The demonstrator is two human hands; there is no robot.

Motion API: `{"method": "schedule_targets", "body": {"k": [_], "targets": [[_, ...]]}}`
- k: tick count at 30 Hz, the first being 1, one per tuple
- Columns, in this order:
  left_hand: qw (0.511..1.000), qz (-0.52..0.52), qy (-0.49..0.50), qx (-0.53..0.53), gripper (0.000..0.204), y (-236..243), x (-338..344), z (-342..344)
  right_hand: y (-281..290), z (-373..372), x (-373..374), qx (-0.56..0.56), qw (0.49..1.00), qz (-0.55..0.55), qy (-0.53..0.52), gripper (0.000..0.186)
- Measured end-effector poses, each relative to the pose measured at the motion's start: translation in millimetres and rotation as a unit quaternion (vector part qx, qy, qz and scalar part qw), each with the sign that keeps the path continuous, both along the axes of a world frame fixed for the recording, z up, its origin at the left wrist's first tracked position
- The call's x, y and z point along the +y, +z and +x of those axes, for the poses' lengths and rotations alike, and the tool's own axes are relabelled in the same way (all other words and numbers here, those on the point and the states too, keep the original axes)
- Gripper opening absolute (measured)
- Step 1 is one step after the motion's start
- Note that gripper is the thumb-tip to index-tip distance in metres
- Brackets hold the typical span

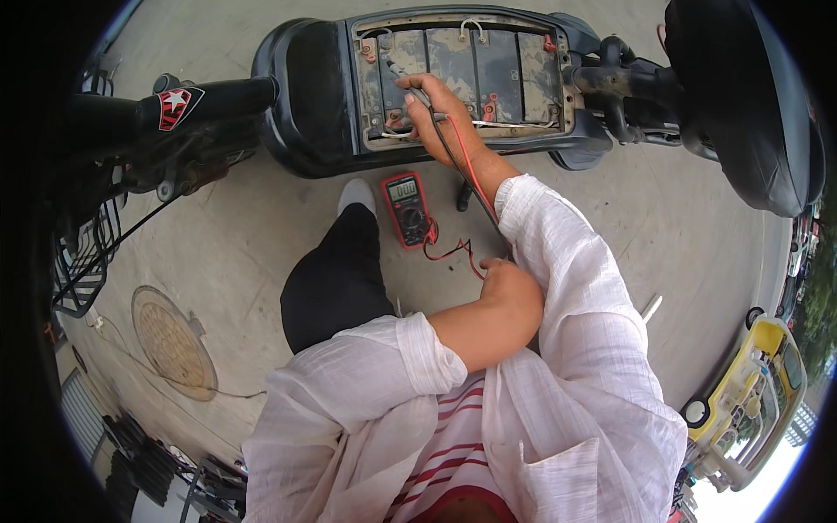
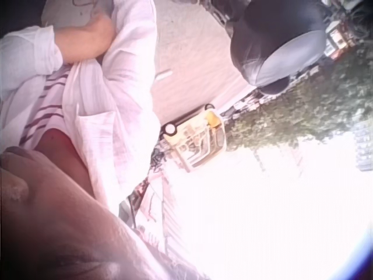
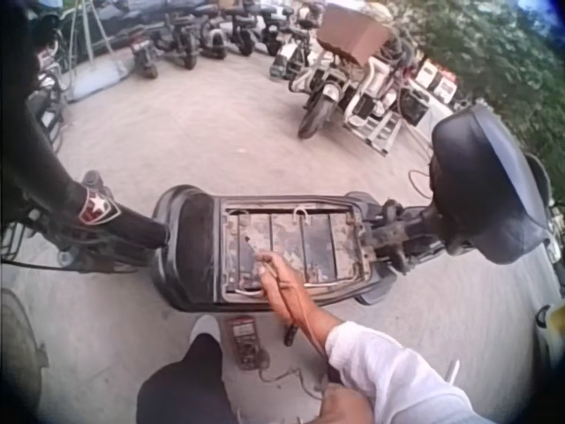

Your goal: The person removes the floorboard of an electric scooter using a screwdriver, then uses a multimeter to test the battery terminals. After completing the test, the person walks to a nearby three-wheeled vehicle and retrieves a plastic bag.

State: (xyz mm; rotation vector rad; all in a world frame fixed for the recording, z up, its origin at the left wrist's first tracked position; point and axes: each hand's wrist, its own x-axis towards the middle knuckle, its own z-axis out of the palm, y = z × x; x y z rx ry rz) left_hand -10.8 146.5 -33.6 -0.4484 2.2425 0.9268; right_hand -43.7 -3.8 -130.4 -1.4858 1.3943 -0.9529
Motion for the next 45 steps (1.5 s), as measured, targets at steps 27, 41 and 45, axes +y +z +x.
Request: {"method": "schedule_targets", "body": {"k": [27,41,45], "targets": [[0.999,0.034,0.001,-0.001,0.056,2,-3,8,-24,23,3,0.114,0.972,-0.207,0.021,0.023],[1.0,0.019,0.011,0.0,0.054,4,-4,10,-43,7,-2,0.09,0.983,-0.159,-0.023,0.027],[1.0,0.014,0.011,-0.004,0.054,-1,-1,8,-43,10,-2,0.091,0.985,-0.148,-0.02,0.027]]}}
